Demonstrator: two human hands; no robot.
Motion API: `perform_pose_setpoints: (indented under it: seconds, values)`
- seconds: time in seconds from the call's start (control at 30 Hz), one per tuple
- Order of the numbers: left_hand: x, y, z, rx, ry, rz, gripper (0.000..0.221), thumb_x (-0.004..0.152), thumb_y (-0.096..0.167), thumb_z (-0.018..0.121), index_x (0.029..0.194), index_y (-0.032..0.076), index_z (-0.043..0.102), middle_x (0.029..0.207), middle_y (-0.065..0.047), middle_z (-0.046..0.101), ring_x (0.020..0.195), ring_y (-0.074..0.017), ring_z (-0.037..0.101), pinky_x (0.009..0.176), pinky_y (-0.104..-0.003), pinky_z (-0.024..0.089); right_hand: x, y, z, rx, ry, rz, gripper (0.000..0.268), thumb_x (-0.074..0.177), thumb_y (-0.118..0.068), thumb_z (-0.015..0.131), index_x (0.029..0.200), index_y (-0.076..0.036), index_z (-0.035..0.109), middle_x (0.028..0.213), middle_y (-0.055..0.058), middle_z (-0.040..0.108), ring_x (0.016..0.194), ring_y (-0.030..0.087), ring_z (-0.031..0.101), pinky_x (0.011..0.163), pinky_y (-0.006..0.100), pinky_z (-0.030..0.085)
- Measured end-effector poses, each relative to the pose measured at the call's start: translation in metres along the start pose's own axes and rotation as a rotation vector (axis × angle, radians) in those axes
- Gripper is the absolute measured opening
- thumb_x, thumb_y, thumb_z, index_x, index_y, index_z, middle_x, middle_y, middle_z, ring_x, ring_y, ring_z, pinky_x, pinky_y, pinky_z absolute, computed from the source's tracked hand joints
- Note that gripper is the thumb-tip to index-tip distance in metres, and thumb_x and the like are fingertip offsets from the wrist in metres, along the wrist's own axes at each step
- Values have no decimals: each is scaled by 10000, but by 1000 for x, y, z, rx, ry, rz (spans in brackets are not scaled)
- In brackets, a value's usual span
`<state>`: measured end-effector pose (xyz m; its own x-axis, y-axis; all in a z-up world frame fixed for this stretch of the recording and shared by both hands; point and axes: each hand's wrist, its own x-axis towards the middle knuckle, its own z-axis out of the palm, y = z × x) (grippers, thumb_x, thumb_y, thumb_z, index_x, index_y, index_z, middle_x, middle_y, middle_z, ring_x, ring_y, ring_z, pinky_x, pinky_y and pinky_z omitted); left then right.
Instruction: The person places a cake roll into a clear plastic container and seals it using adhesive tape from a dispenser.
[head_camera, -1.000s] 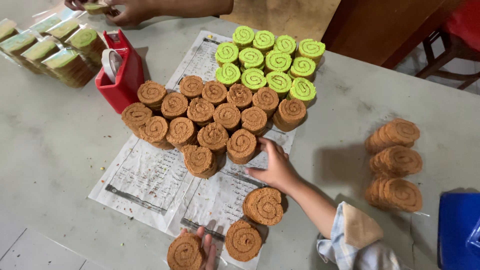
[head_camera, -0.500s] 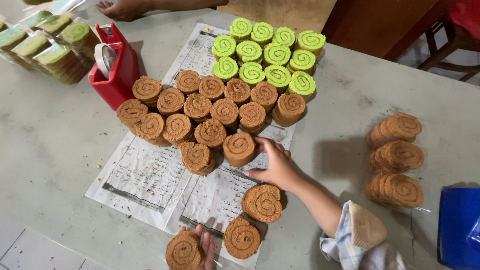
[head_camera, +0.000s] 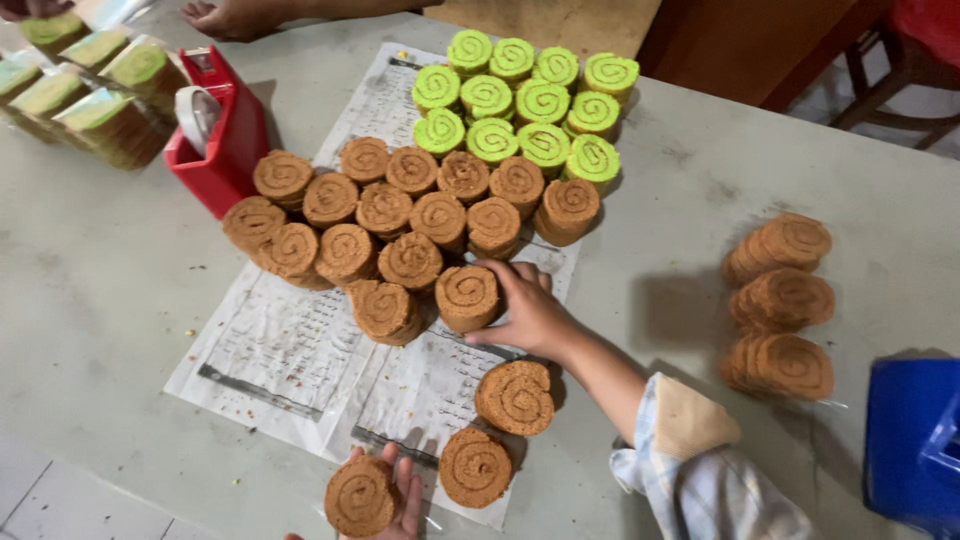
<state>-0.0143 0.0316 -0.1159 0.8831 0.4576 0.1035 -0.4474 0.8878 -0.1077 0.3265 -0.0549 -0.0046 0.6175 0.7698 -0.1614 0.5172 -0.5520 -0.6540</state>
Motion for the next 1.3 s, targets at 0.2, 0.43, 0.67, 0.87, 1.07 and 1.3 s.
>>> perform_pose_setpoints:
  seconds: [0.2,0.43,0.67,0.87,1.07,1.3]
  values:
    - [-1,8,-17,-92,90,-83,713,930,663,513,1494,231,456,1545,-235,393,1424,-438,393,1198,-526,246,2,8,3,-55,-3,-58,1082,688,-553,874,1565,-228,329,1477,177,430,1318,349,355,1055,408,300]
    - [3,-12,15,-31,-2,60,986,909,701,676,1580,91,289,1586,-321,253,1464,-494,311,1220,-576,208,-25,20,-14,-57,-14,84,1042,672,-576,854,1525,-193,393,1400,98,415,1277,308,338,1108,512,387]
    - [6,-17,27,-45,30,96,954,911,665,650,1551,28,342,1552,-357,286,1419,-527,349,1186,-607,250,-57,60,-15,-61,69,0,1075,647,-567,905,1525,-201,405,1399,114,440,1278,377,379,1107,513,364]
    - [9,-20,36,-65,-89,51,968,937,650,611,1585,14,276,1589,-354,203,1476,-503,257,1226,-574,173,-75,48,-23,-50,-34,62,1008,717,-366,897,1546,-193,350,1422,110,398,1288,344,328,1106,537,365]
    - [9,-25,53,-8,10,79,901,968,563,674,1563,-6,305,1572,-365,237,1448,-518,315,1201,-598,247,-95,50,-27,-53,90,-90,1055,668,-302,851,1563,-214,301,1489,166,384,1437,358,304,1111,458,232]
    - [9,-28,59,27,119,164,928,868,517,748,1490,-104,450,1500,-434,353,1384,-552,387,1130,-632,290,-194,61,-39,-311,453,-227,409,887,-341,749,1242,-178,628,1316,0,616,1335,279,460,1034,485,311]
